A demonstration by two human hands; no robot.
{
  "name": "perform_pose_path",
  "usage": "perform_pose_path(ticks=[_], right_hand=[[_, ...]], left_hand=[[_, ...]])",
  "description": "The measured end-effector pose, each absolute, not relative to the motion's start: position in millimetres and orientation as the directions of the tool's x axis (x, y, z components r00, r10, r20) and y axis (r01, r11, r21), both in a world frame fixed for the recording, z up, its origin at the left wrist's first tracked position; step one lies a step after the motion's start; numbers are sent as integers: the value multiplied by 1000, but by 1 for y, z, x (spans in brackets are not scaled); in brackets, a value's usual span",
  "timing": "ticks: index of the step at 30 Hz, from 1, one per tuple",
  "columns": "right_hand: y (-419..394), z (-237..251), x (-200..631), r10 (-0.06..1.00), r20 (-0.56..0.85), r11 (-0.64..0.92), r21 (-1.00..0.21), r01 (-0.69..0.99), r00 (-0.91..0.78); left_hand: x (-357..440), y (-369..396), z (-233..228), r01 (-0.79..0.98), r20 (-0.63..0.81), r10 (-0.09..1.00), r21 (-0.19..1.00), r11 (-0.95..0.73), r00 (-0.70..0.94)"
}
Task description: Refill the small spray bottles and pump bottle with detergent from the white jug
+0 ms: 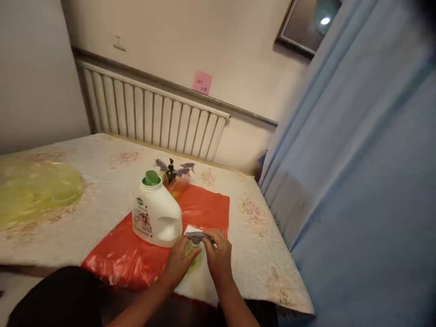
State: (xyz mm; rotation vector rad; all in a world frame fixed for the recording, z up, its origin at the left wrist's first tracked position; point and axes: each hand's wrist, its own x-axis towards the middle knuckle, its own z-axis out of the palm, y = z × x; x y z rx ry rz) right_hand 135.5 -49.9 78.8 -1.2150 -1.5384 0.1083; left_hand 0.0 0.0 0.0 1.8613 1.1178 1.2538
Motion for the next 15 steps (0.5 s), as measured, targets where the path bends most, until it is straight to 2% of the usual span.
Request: perform_pose_path(ticks=[6,9,12,15], right_hand=[[-57,74,124,685,709,404,-560,724,166],[-62,76,117,702,699,374,-524,765,136],[-67,93,119,796,599,342,-562,753,85],[-67,117,135,908,418,333,-658,675,-41]], left_hand=[[0,-1,-3,296,377,912,863,-409,159],[-2,-4,-1,276,401,901,858,-433,168],[-6,-5,4,262,426,875,839,-477,229],[-9,-5,8,266,426,866,831,-489,262]])
